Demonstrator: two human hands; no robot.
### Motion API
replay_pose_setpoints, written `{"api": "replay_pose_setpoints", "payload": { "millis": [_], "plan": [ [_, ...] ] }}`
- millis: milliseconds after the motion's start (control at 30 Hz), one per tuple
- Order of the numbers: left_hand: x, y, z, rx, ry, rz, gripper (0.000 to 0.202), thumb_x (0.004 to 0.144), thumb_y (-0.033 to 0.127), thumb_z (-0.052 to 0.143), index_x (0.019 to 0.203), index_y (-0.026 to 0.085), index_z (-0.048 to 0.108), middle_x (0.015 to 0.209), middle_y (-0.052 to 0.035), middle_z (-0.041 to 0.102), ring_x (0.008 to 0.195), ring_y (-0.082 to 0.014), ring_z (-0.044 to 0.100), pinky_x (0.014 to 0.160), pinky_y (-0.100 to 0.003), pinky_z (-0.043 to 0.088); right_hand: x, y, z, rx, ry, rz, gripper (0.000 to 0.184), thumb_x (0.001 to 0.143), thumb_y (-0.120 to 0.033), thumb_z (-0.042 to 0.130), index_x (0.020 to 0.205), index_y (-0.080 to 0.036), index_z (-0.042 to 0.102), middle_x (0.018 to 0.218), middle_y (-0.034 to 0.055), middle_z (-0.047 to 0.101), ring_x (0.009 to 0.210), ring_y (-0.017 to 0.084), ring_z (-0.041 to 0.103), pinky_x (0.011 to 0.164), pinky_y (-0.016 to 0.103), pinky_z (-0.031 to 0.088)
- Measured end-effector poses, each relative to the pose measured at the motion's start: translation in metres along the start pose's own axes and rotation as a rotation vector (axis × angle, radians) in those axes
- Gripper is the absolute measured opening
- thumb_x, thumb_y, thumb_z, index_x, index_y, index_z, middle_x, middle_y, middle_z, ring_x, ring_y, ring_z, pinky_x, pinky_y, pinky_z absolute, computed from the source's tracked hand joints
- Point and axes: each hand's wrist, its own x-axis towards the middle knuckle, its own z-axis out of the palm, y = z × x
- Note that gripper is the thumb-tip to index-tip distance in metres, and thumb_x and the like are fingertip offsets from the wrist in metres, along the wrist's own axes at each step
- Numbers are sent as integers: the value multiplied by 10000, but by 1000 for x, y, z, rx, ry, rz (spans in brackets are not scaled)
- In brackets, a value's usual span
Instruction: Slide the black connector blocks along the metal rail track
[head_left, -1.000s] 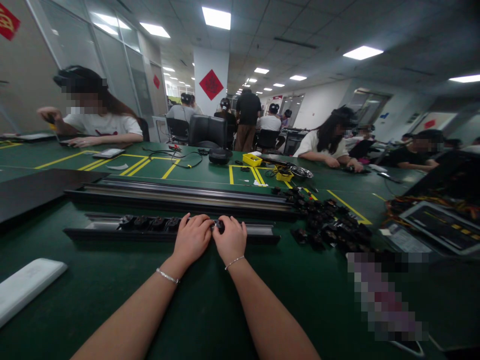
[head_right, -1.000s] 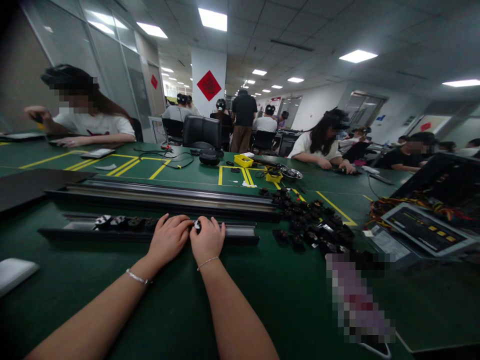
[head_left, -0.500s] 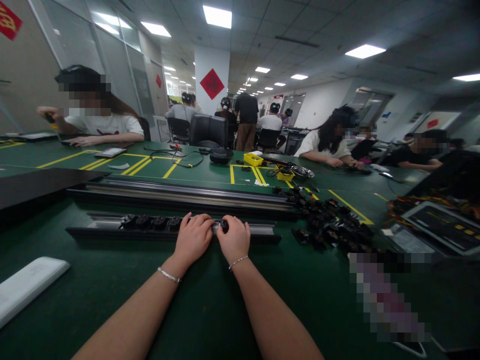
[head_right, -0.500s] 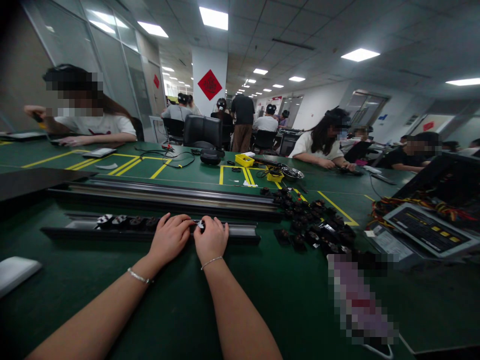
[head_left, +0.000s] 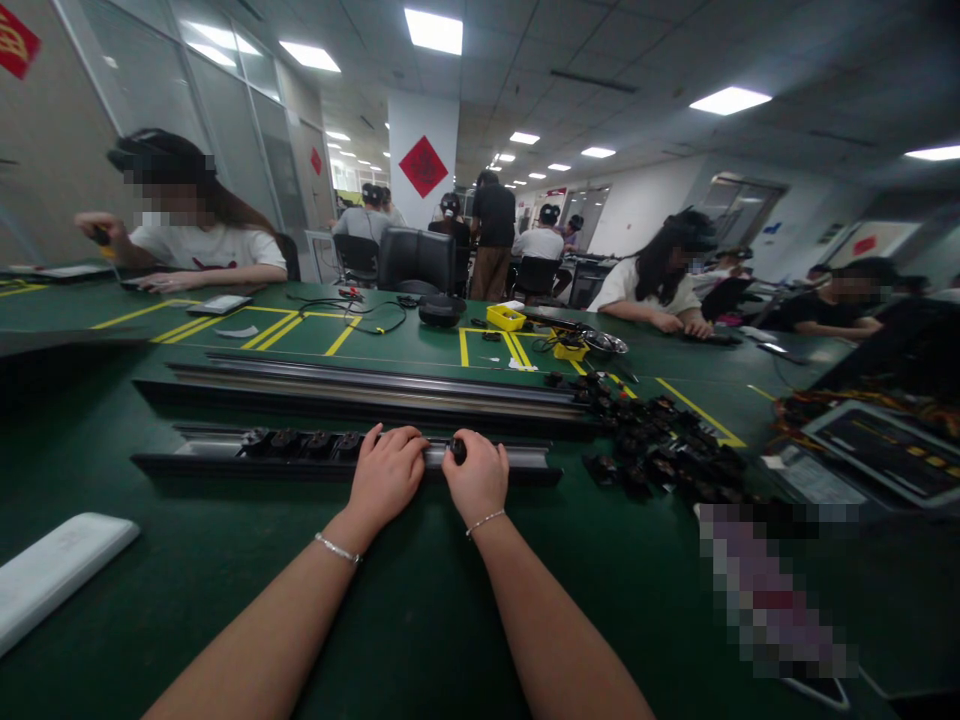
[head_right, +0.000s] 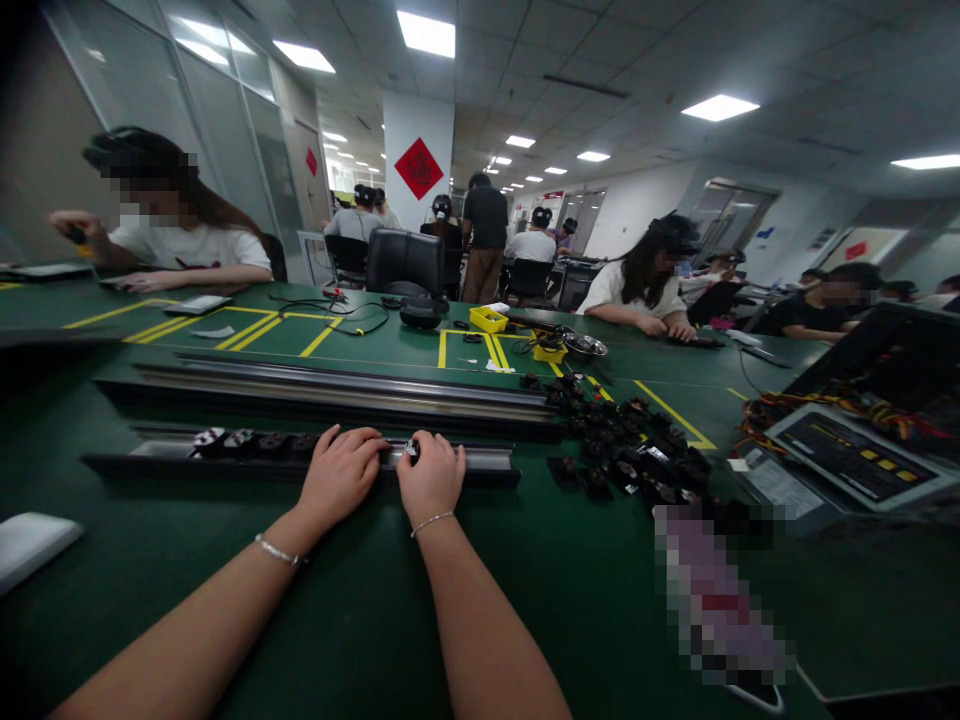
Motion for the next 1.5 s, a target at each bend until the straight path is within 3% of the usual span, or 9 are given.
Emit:
{"api": "replay_pose_setpoints", "payload": {
  "millis": [1500],
  "plan": [
    [0, 1, -2, 26, -10, 6, 280, 858, 234, 388, 964, 261, 646, 1058, -22, 663, 1002, -193, 587, 1035, -456, 268, 3, 12, -11, -34, 11, 55, 166, 755, -234, 522, 899, -248, 604, 924, 3, 657, 961, 184, 553, 1011, 417, 225]
  ]
}}
